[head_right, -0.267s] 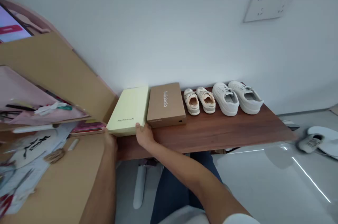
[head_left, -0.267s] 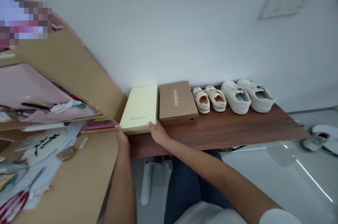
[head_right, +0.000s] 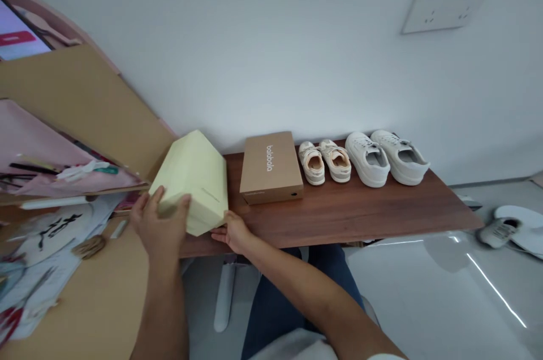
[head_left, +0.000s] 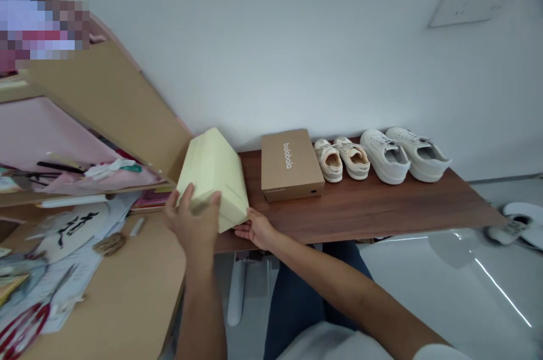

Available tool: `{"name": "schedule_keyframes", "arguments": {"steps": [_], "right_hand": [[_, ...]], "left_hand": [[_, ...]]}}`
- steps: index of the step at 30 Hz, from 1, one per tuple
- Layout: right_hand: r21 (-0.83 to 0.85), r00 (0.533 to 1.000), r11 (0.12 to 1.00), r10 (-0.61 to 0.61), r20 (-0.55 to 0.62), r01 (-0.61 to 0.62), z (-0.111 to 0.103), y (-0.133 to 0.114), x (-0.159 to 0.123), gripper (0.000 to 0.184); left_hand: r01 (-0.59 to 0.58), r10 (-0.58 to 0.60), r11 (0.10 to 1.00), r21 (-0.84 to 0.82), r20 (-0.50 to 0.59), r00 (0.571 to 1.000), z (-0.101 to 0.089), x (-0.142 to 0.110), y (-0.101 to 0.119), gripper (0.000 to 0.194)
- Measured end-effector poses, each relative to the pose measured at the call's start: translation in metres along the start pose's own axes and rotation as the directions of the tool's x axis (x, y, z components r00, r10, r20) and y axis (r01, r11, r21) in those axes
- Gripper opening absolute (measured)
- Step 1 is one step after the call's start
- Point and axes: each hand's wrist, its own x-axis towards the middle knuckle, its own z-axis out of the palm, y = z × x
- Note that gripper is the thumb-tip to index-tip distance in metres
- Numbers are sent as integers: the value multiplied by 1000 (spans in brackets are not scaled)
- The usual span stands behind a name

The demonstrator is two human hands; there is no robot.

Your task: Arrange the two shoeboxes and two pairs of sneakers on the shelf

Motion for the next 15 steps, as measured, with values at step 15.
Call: {"name": "schedule_keyframes", "arguments": {"steps": [15], "right_hand": [[-95,996,992,80,-44,-83,-20,-34,-36,39]], "left_hand": [[-273,231,947,170,232,945,54,-70,-23,68]]}}
